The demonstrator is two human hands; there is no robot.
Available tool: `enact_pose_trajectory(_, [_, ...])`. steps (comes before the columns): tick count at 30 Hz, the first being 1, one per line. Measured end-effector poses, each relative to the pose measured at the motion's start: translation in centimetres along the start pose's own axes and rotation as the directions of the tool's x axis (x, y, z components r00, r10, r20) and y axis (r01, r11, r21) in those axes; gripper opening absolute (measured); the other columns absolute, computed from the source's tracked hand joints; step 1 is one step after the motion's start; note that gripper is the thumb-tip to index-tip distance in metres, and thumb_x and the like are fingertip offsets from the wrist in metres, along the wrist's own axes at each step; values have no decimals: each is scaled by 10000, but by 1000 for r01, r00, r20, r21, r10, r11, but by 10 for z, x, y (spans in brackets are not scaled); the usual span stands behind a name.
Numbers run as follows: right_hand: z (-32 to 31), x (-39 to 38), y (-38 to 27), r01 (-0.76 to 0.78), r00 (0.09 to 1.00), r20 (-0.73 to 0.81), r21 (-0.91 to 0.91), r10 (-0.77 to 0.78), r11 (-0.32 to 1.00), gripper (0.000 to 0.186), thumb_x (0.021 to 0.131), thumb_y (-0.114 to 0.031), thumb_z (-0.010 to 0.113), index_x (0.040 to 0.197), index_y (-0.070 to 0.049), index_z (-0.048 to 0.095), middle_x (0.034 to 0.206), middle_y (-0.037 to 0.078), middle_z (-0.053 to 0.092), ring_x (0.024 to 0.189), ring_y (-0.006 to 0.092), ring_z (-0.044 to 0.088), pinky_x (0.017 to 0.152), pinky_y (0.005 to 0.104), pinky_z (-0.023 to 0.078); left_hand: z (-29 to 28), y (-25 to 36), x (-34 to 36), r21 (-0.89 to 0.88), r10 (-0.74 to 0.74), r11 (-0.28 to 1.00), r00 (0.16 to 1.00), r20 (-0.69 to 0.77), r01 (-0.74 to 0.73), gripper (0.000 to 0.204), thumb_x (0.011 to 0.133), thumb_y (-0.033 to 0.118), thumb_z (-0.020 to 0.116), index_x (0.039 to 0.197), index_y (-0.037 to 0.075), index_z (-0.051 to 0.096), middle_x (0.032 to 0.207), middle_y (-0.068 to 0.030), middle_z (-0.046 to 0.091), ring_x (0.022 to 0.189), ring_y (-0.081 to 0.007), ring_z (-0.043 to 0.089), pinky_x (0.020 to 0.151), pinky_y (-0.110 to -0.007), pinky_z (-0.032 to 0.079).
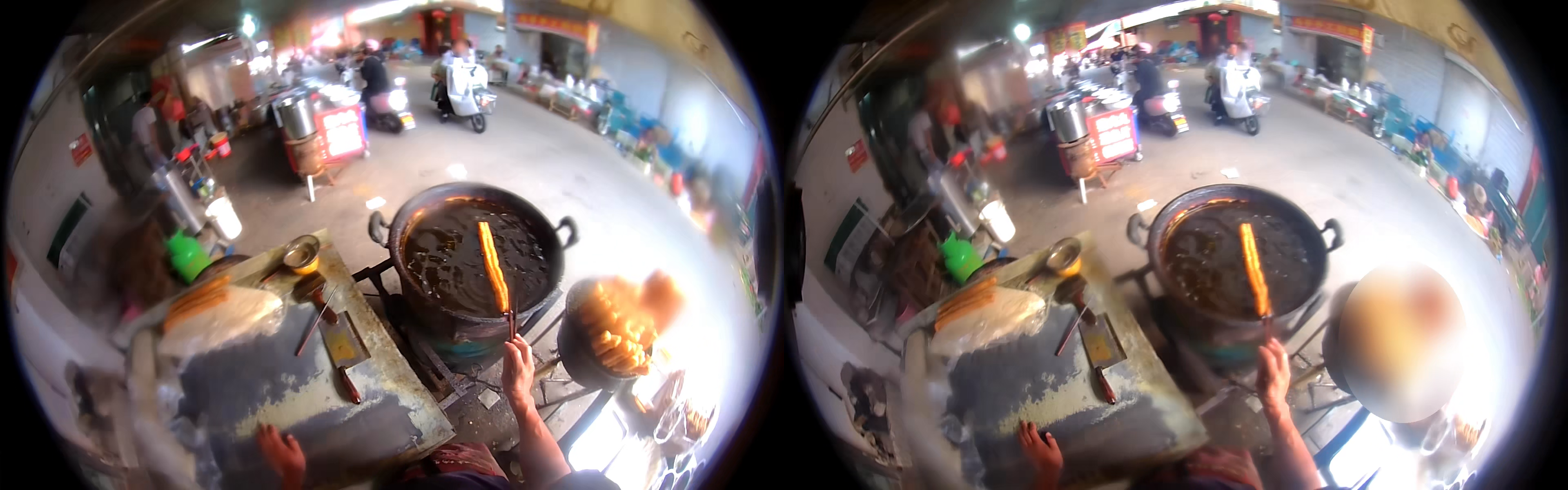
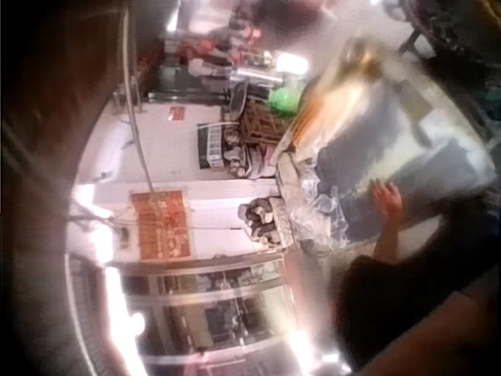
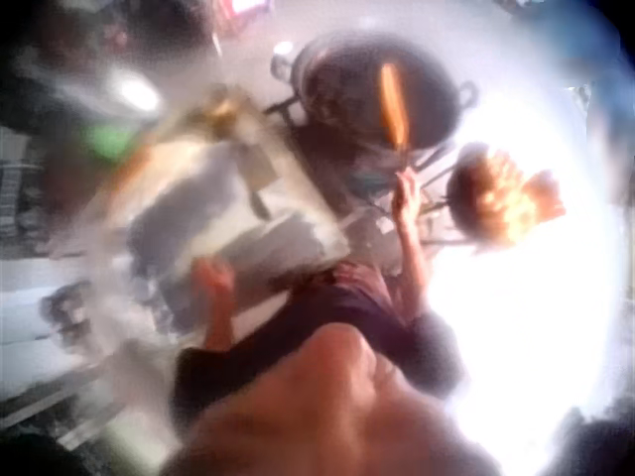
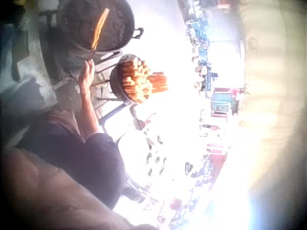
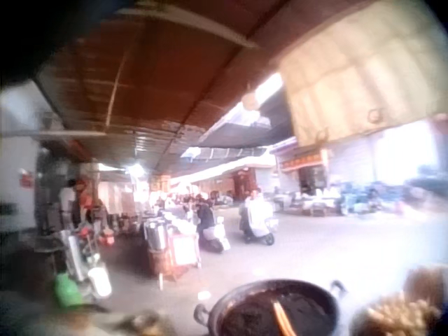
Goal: The person deep fries long pieces of dough in a large vat of oil, turning them with long chopsticks and moving them to a draining rack.
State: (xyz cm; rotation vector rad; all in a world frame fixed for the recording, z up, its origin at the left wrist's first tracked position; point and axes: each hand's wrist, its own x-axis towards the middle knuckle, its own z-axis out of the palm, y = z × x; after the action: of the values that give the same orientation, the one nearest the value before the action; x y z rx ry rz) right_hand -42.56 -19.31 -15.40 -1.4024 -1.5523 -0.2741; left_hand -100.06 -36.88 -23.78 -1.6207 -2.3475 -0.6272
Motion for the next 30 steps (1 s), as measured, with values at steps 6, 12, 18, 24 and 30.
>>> enact_pose_trajectory(6, [4, -1, 0, -13, 1000, 16, -25, 14, 1000, 194, 963, -10, 667, 1146, -56, 715, 1185, 207, 691, 1175, 397, 676, 952, 449, 575, -46, 31, 17, 124, 235, 968, 960, -149, -218, 355, 922, 146, 687, 1213, -48, 623, 1321, -283, 586, 1267, -485, 546, 1081, -603, 436])
enact_pose_trajectory(12, [-5, 7, -19, 0, 1000, 14, -40, 1, 999, 188, 966, 8, 674, 1146, -46, 678, 1151, 181, 667, 1180, 385, 677, 938, 444, 578, -25, 15, 8, -2, -8, 1000, 999, 43, 8, 560, 937, 177, 616, 1417, -80, 486, 1563, -291, 436, 1475, -491, 362, 1236, -587, 264])
enact_pose_trajectory(18, [2, 10, -28, -62, 997, 32, -71, 64, 996, 199, 961, 14, 651, 1149, -44, 680, 1152, 173, 668, 1191, 394, 670, 969, 459, 562, -26, 14, 6, -6, -47, 999, 998, 49, 47, 542, 934, 192, 618, 1398, -66, 509, 1576, -286, 429, 1486, -484, 354, 1246, -591, 244])
enact_pose_trajectory(24, [-5, 12, -28, -74, 994, 80, -35, 77, 997, 234, 961, 42, 608, 1174, -27, 675, 1204, 196, 660, 1213, 405, 650, 1012, 450, 541, -27, 9, 5, 51, -119, 992, 985, 127, 113, 582, 955, 299, 579, 1424, -40, 518, 1601, -261, 423, 1524, -445, 319, 1283, -563, 192])
enact_pose_trajectory(30, [-6, 6, -16, -20, 993, 113, -53, 26, 998, 250, 973, 34, 595, 1206, -31, 657, 1219, 211, 649, 1222, 414, 636, 1013, 470, 528, -12, 9, 3, 45, -123, 992, 986, 113, 119, 628, 968, 320, 552, 1476, -48, 506, 1604, -249, 433, 1541, -431, 299, 1295, -556, 170])
